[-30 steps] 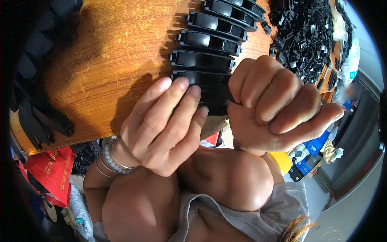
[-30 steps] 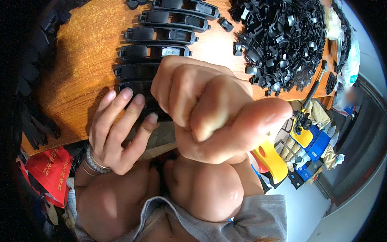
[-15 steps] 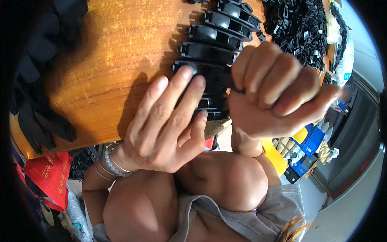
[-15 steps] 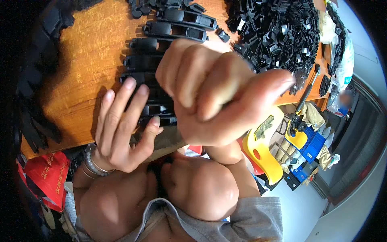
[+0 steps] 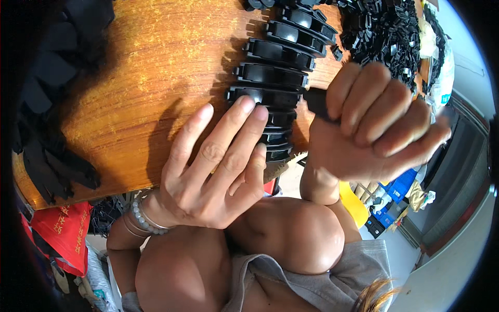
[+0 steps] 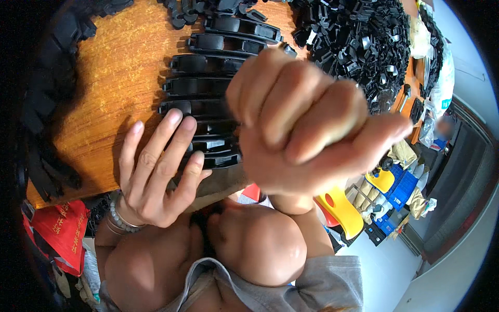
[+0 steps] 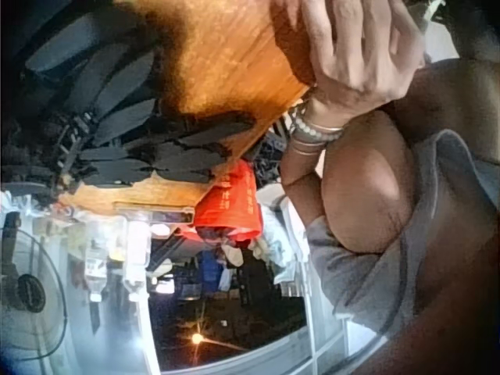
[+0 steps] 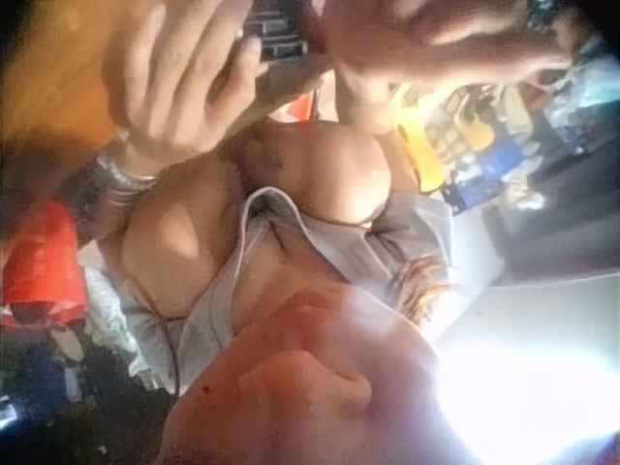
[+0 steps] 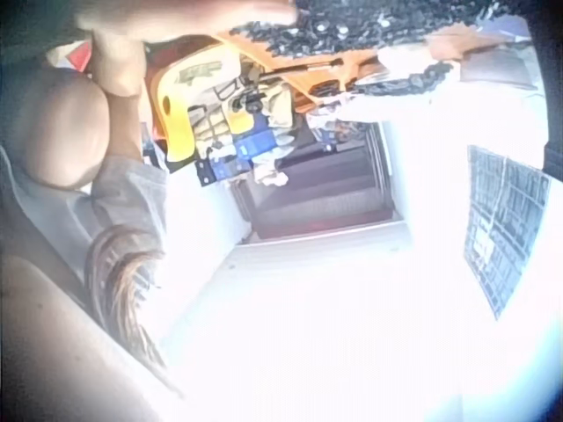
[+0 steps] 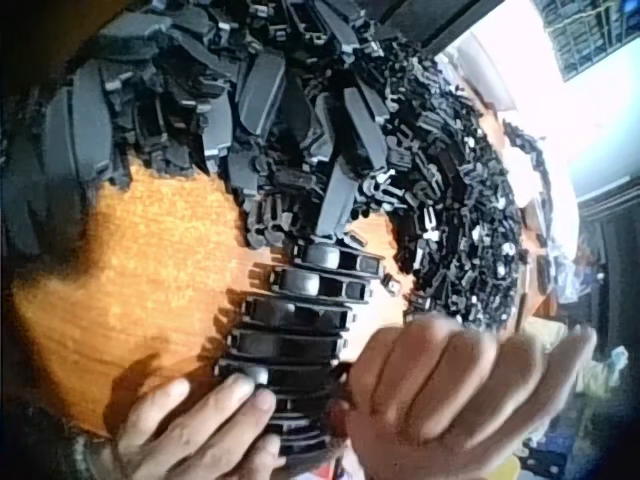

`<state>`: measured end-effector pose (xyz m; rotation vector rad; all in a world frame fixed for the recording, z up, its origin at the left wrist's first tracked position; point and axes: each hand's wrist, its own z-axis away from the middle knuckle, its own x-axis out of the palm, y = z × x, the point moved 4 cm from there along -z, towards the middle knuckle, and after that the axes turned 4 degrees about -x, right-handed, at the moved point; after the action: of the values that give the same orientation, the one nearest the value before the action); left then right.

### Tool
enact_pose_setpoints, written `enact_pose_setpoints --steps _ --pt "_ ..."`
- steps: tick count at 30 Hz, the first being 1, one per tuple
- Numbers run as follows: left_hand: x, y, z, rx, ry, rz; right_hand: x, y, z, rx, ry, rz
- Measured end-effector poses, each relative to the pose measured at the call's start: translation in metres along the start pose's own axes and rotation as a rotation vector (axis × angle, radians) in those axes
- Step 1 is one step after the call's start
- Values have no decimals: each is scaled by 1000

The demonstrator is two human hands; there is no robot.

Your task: The person assembles plastic components by fitting small clips into frames by hand, pressing parts with pliers, and tapping the assembled pieces with a mallet.

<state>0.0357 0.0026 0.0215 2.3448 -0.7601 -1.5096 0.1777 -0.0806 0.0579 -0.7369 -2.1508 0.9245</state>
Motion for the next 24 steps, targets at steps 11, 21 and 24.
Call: enact_pose_setpoints --steps 11,21,24 --pt "2 -2 -18 -21 -162 -90 -7 9 9 9 -126 21" --pt "2 -9 -20 -77 -61 -29 -8 0 -12 -37 -152 24" --pt "1 -14 -24 -66 -129 -9 -9 6 -16 -12 198 17"
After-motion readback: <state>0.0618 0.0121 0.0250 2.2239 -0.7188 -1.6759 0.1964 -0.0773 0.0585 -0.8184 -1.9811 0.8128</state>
